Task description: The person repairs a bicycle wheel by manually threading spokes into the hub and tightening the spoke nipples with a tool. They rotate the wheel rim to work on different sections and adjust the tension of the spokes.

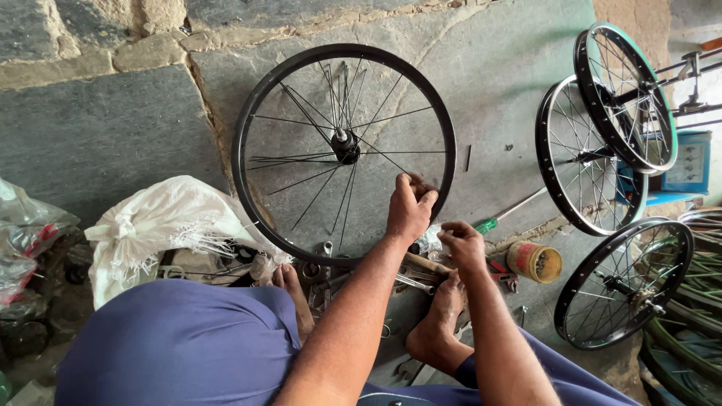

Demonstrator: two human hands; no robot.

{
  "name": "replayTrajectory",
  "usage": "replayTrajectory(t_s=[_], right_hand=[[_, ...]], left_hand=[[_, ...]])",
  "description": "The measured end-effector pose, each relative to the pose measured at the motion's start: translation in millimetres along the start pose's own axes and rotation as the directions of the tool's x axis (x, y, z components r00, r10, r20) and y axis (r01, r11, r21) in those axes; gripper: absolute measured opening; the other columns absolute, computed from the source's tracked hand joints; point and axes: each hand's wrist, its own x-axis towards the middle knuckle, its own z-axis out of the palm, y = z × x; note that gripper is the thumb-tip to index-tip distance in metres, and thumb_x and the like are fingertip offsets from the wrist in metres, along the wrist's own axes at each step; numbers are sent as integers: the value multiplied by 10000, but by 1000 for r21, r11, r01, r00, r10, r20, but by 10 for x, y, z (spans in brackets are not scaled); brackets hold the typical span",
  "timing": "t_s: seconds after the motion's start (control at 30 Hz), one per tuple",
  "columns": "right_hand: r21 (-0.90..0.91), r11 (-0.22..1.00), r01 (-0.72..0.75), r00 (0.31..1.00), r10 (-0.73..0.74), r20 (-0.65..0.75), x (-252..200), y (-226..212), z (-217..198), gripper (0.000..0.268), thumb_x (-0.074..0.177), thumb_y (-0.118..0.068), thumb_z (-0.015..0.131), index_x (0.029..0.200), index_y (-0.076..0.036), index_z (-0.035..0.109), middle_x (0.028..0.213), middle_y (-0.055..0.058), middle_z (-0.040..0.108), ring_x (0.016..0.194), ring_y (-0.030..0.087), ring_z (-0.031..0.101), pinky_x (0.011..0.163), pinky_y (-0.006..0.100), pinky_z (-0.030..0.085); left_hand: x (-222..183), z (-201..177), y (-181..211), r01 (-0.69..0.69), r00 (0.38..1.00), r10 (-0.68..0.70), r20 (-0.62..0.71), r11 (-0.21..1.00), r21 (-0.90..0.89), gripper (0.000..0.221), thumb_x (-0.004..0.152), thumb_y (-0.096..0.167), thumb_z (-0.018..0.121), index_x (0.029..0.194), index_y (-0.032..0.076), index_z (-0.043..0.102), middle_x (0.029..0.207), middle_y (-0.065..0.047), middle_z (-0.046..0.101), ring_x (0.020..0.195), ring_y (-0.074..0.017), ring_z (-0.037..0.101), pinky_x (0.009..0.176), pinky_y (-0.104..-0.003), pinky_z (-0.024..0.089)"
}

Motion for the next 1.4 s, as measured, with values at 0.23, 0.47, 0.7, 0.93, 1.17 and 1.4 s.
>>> replayTrajectory(t_s=[0.23, 0.47, 0.7, 0.93, 1.17, 1.4], right_hand=[[-657, 623, 425, 905, -301, 300, -34, -177, 75, 628, 682, -38, 789, 1280, -164, 644, 1006, 129, 659, 983, 321, 657, 858, 437, 537], [-731, 539, 419, 907, -280, 313, -188, -296, 98, 608, 723, -158, 854, 1288, -186, 628, 1131, 131, 674, 1120, 349, 638, 911, 463, 511], [-788, 501, 357, 914, -360, 185, -119, -143, 28, 488, 797, -373, 814, 1147, -67, 666, 1137, 144, 697, 1102, 359, 654, 906, 470, 514], [-881, 427, 204, 973, -189, 133, -57, -229, -3, 455, 874, -469, 743, 1011, -44, 657, 1028, 187, 719, 1057, 369, 677, 894, 491, 520], [-891, 419, 176, 964, -255, 71, -124, -335, 19, 335, 830, -304, 758, 1059, -70, 683, 1087, 163, 722, 1066, 349, 683, 918, 473, 533], [-744, 667, 41, 981, -167, -95, 54, -183, -74, 610, 698, 2, 763, 1280, -64, 590, 1059, 198, 721, 1024, 350, 680, 927, 439, 530]], left_hand=[[-3, -25, 34, -47, 999, 48, 18, 998, -52, 320, 949, 117, 694, 1164, 32, 472, 1023, -102, 717, 949, -239, 737, 807, -379, 606], [-4, 26, 64, 111, 994, -105, -39, 971, 213, 366, 927, 182, 756, 1130, 34, 489, 912, -114, 737, 842, -253, 730, 743, -377, 566], [23, 3, -21, 65, 998, -64, -8, 993, 98, 352, 908, 148, 738, 1133, 44, 488, 919, -104, 753, 854, -252, 745, 753, -380, 572], [30, 4, -36, 67, 998, -66, -7, 994, 88, 368, 897, 150, 750, 1133, 36, 492, 926, -103, 758, 845, -234, 748, 741, -371, 580], [50, -62, 28, 152, 985, -161, 56, 978, 141, 383, 909, 170, 745, 1185, 49, 508, 990, -102, 747, 893, -199, 731, 778, -344, 585], [46, -47, 55, 103, 994, -104, 37, 994, 24, 357, 905, 163, 735, 1156, 41, 512, 995, -103, 742, 906, -201, 736, 770, -349, 600]])
